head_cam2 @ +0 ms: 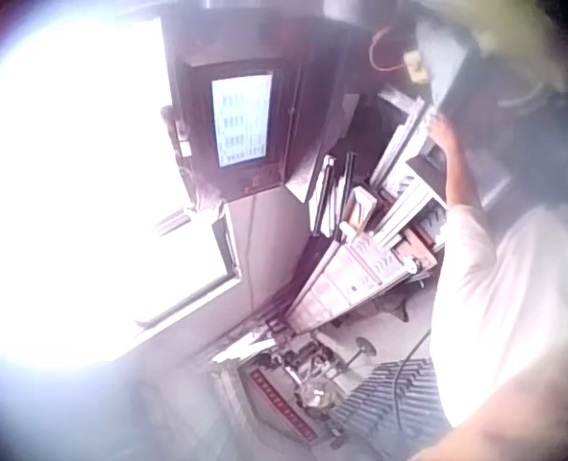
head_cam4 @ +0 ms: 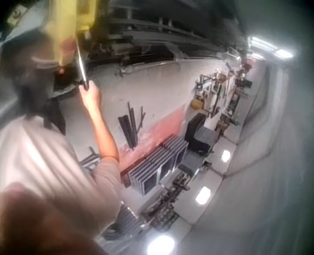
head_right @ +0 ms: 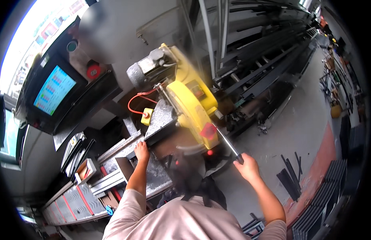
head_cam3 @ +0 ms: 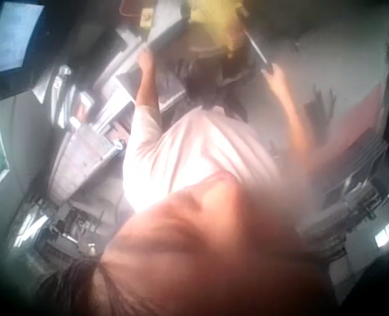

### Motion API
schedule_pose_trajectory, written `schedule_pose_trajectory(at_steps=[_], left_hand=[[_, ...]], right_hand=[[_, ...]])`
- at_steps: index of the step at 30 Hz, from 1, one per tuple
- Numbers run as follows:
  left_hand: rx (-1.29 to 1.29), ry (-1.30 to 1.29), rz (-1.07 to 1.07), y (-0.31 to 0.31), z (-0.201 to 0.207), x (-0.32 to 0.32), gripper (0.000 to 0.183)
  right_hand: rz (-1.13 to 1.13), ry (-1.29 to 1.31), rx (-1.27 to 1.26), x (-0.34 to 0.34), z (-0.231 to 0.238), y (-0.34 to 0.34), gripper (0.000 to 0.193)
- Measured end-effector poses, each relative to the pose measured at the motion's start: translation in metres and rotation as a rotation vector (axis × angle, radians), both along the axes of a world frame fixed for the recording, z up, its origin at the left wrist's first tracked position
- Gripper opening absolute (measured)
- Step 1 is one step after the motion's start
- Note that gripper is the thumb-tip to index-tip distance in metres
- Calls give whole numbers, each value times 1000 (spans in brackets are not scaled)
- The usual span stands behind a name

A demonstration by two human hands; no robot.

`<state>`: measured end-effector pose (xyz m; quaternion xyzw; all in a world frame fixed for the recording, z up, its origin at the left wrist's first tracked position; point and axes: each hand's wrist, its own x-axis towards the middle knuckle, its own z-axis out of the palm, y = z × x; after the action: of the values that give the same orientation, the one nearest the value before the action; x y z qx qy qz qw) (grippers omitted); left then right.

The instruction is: The person inputs settings on a control screen, cuts metal frame profiles using a chop saw, stacks the cut pieces on the floor, and cuts additional metal profiles with the saw.

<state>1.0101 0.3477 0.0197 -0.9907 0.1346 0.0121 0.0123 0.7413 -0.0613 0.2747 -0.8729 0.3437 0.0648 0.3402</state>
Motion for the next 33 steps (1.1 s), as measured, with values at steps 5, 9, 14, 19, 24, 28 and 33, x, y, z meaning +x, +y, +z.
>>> schedule_pose_trajectory(at_steps=[5, 9, 14, 19, 24, 28, 33], left_hand=[[-9, -47, -12, 7, -3, -1, 26], [-36, -3, -12, 4, 0, -2, 30], [-37, -2, -31, 4, 0, -1, 34], [-5, 32, -15, 2, 1, 0, 36], [-15, 51, -9, 2, 0, 0, 38], [-18, 54, -13, 3, 2, 1, 38], [-17, 32, -22, -2, 5, 0, 31]], right_hand=[[31, 30, -67, -4, -17, 0, 29], [41, 60, -102, -5, -18, 2, 30], [39, 85, -76, -7, -21, 0, 32], [34, 59, -101, -9, -35, -1, 32], [27, 125, -101, -8, -35, 3, 32], [49, 131, -102, -13, -48, 0, 35], [32, 130, -98, -17, -64, -2, 36]])
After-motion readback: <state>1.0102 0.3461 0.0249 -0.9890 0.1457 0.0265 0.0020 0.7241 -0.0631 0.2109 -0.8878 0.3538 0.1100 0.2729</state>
